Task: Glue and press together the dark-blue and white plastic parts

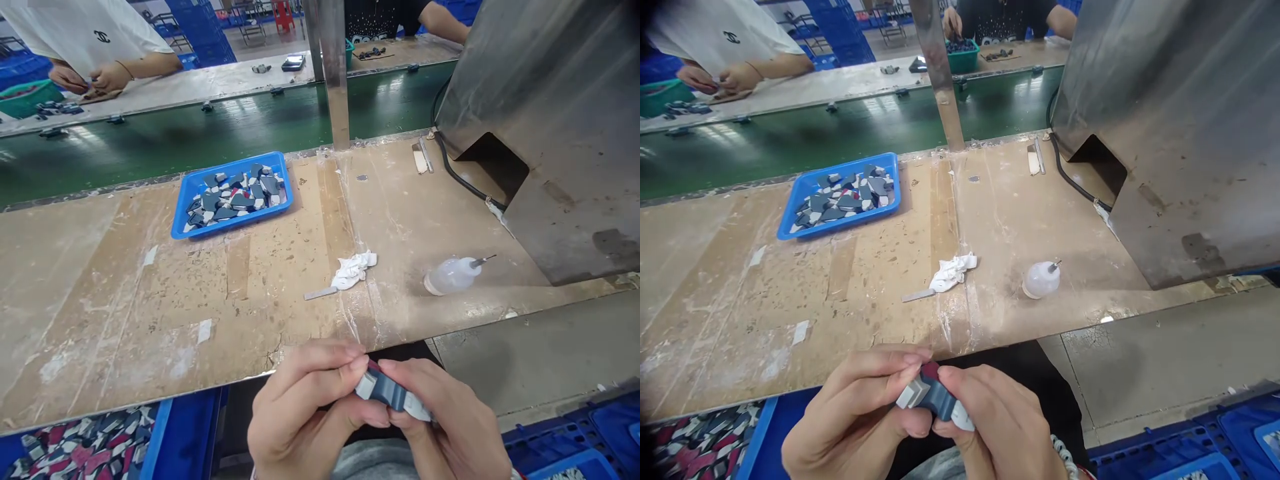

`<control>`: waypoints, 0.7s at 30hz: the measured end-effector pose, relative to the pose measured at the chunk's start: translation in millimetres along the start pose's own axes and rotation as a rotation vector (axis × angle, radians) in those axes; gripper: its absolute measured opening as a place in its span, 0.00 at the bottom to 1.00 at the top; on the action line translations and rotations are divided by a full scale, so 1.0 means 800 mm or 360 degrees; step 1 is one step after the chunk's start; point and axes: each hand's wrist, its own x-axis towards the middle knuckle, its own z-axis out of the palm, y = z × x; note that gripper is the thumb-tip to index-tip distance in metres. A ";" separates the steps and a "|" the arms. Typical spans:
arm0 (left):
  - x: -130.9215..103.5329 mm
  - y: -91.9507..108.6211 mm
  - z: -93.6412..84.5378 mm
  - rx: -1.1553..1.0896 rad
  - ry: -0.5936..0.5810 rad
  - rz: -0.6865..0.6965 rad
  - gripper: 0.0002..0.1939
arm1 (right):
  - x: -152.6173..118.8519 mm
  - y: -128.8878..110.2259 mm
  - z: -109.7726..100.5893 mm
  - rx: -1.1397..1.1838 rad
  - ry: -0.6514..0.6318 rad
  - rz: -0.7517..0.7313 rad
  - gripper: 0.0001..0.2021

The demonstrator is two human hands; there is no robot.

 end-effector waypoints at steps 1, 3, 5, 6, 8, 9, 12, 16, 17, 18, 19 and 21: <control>0.000 0.000 0.001 -0.0009 0.0004 -0.0016 0.12 | -0.001 0.001 0.001 -0.0004 -0.0016 0.0003 0.15; -0.002 -0.002 0.002 -0.0033 -0.0008 -0.0012 0.11 | -0.002 0.005 0.001 -0.0009 -0.0036 -0.0025 0.15; -0.002 -0.006 0.004 -0.0006 -0.0037 0.0021 0.12 | -0.001 0.009 0.001 0.0000 -0.0043 -0.0036 0.15; -0.002 -0.008 0.004 0.0022 -0.0055 0.0039 0.12 | 0.001 0.011 0.001 0.0010 -0.0050 -0.0033 0.15; 0.001 -0.013 0.003 0.0091 -0.0081 0.0069 0.12 | 0.007 0.014 0.002 0.0019 -0.0051 -0.0024 0.14; 0.004 -0.015 0.002 0.0121 -0.0095 0.0085 0.12 | 0.012 0.015 0.004 0.0019 -0.0049 -0.0015 0.13; 0.013 -0.022 -0.006 0.0198 -0.0149 0.0103 0.13 | 0.027 0.017 0.010 0.0007 0.0037 -0.0047 0.09; 0.028 -0.033 -0.020 0.0233 -0.0348 0.0030 0.11 | 0.037 0.022 0.012 -0.0139 -0.0012 -0.0055 0.11; 0.032 -0.037 -0.022 0.0240 -0.0390 0.0015 0.10 | 0.035 0.024 0.010 -0.0174 -0.0057 -0.0040 0.14; 0.036 -0.040 -0.023 0.0249 -0.0421 0.0012 0.09 | 0.032 0.026 0.006 -0.0193 -0.0113 -0.0025 0.15; 0.039 -0.043 -0.024 0.0267 -0.0442 0.0022 0.09 | 0.025 0.029 0.001 -0.0212 -0.0136 0.0002 0.15; 0.044 -0.048 -0.024 0.0331 -0.0457 0.0035 0.09 | 0.008 0.035 -0.013 -0.0293 -0.0015 0.0130 0.09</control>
